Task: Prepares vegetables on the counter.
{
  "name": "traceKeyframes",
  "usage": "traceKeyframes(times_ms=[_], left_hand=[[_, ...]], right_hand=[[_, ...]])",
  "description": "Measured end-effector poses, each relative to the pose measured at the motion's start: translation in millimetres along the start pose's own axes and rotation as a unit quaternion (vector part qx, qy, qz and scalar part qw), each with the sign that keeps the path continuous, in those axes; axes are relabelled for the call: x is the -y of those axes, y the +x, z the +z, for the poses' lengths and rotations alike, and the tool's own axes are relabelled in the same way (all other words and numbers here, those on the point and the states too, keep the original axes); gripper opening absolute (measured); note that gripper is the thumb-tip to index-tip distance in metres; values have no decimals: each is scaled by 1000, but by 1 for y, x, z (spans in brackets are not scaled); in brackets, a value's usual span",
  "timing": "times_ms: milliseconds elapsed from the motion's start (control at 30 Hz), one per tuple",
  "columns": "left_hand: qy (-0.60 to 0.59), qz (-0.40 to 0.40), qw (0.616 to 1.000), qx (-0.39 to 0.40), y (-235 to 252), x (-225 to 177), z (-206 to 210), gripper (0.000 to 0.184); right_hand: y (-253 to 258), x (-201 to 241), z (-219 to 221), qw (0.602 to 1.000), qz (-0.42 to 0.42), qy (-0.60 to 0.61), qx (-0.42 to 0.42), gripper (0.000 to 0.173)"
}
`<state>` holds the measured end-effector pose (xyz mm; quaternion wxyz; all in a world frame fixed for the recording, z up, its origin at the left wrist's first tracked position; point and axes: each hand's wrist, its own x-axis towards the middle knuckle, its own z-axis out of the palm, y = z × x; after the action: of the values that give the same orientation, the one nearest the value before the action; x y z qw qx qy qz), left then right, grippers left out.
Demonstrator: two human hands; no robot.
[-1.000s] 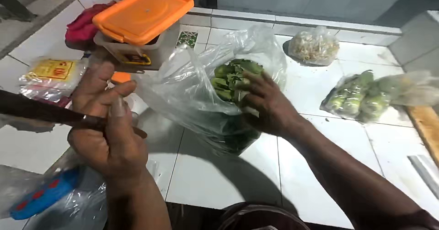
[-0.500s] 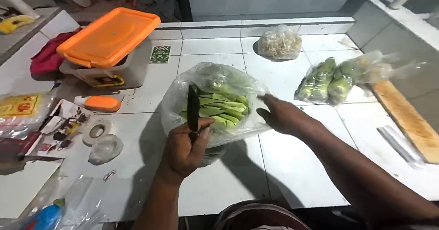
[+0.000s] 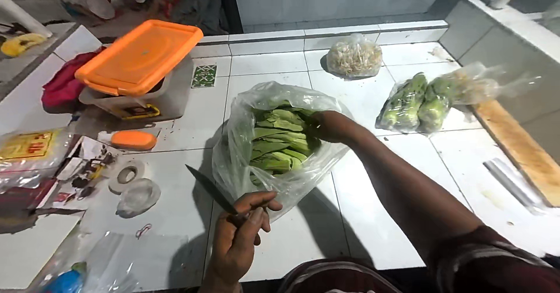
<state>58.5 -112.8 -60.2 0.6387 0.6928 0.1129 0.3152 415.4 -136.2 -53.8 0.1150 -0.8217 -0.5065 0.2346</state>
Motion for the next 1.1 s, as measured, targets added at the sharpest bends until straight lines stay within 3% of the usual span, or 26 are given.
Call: traceKeyframes(times_ms=[100,333,433,533,633,733,800,900,1100], left_hand=[[10,-2,1000,-13,-2,8,1,45],[29,-12,999,-23,-4,16,2,45],[31,-5,999,-29,-5,16,0,44],[34,1,999,-36,-6,16,-1,45],[37,5,998,-46,-7,15,-1,44],[39,5,998,-54,-10,15,1,44],[49,6,997,-61,-12,13,4,42],[79,27,994,-78,-12,8,10,35],[136,133,972,-139,-4,-19,35,19]], right_hand=[[11,-17,-3,998,-7,41,43,46],[4,-20,0,996,-7,87,30,46],[-11,-15,3,989,29,141,-29,50],[-37,-4,2,964,-12,217,-151,50],[-66,2,-5,918,-112,274,-264,44],[-107,10,-20,840,-188,373,-348,50],[-136,9,-31,783,-222,428,-393,60],[-180,-2,-39,726,-241,441,-469,51],[-247,-40,-16,783,-198,334,-486,53]])
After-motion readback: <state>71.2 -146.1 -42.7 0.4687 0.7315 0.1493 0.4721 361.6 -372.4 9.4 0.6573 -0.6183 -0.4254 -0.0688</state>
